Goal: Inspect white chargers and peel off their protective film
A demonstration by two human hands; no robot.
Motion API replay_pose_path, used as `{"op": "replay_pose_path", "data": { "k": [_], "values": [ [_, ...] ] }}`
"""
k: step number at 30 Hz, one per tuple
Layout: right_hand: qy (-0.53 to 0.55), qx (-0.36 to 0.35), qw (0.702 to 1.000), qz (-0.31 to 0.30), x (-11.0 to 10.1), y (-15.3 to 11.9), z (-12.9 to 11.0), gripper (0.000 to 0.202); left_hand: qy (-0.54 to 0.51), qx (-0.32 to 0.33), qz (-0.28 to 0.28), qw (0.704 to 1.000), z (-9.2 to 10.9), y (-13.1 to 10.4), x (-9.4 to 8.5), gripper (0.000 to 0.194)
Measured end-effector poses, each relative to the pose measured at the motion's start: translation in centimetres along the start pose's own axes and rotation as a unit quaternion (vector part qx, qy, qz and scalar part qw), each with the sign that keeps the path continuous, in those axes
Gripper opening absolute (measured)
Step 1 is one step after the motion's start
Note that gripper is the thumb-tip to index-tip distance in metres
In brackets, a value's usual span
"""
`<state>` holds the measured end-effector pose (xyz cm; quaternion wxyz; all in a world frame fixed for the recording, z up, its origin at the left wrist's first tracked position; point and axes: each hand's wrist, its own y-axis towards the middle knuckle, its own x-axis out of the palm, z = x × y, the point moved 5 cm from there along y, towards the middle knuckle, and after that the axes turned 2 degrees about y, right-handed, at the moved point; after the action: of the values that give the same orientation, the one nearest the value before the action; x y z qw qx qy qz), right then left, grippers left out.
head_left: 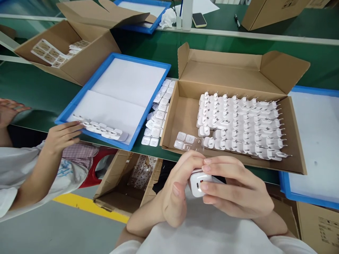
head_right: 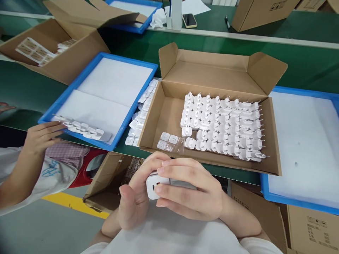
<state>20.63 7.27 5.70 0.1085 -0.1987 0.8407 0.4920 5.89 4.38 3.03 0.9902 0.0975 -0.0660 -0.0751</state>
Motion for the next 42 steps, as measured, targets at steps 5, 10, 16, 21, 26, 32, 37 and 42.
{"op": "replay_pose_path", "data": {
  "k": [5, 10, 16, 21, 26, 32, 37, 42],
  "values": [
    [-0.009, -0.009, 1.000, -0.006, -0.2, 0.2, -0.2, 0.018, -0.005, -0.006, -0.004, 1.000, 0.1, 0.0, -0.1, 0.066],
    [-0.004, -0.008, 1.000, -0.011, 0.4, 0.0, -0.2, 0.028, -0.002, 0.002, 0.006, 1.000, 0.2, 0.0, -0.2, 0.066],
    [0.148, 0.060, 0.974, 0.163, 1.0, -1.0, 1.5, 0.066, -0.013, -0.028, 0.019, 0.999, 0.2, 0.3, -0.5, 0.069],
    [0.186, 0.066, 0.972, 0.128, 1.6, -0.9, 2.1, 0.064, -0.024, -0.035, 0.019, 0.999, 0.0, 0.2, -0.5, 0.067],
    [0.198, 0.054, 0.972, 0.118, 1.5, -0.6, 2.2, 0.063, -0.037, -0.044, 0.017, 0.998, -0.2, 0.3, -0.5, 0.062],
    [0.200, 0.056, 0.970, 0.130, 1.7, -0.7, 2.1, 0.059, -0.030, -0.035, 0.027, 0.999, -0.1, 0.5, -0.5, 0.050],
    [0.182, 0.084, 0.971, 0.131, 2.1, -0.9, 2.0, 0.059, -0.032, -0.012, 0.035, 0.999, -0.2, 0.4, -0.6, 0.028],
    [0.234, 0.100, 0.958, 0.130, 2.3, -1.1, 2.2, 0.074, -0.006, 0.002, 0.032, 0.999, -0.5, 0.2, -0.8, 0.023]
  ]
}}
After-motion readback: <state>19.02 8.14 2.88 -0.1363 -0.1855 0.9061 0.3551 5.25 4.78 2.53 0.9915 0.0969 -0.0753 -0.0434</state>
